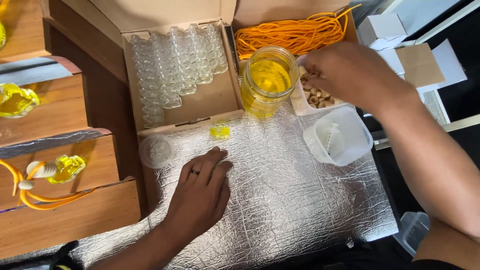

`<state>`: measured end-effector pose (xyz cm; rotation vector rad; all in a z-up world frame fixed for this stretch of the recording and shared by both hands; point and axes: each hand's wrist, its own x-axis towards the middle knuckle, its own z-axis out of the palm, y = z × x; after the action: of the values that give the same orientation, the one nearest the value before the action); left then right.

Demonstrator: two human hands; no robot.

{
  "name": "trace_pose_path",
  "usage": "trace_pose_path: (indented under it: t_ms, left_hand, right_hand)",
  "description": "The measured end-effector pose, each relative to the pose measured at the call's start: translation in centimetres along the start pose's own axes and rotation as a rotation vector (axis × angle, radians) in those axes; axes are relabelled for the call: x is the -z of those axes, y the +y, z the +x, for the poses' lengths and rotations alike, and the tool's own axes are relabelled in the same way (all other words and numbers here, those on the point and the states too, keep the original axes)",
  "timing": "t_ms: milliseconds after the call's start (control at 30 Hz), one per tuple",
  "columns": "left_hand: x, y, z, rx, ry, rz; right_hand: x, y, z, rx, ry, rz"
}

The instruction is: Assembling small perfume bottles by threading a cord through a wooden cap and attaching it to the bottle.

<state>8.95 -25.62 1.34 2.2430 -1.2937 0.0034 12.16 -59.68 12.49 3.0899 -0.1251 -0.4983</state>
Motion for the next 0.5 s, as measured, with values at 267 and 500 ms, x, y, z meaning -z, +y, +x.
trace_pose_path:
  t_ms: [267, 500]
  left_hand:
    - [0.0, 0.1, 0.1, -0.007, 0.002, 0.008]
    - [0.2, 0.3, 0.1, -0.006, 0.003, -0.014]
  right_hand:
    - [-1.9, 0.7, 0.1, 0.108, 0.118, -0.021]
    - [-1.1, 0.3, -0.7, 0.137, 0.110, 0.118]
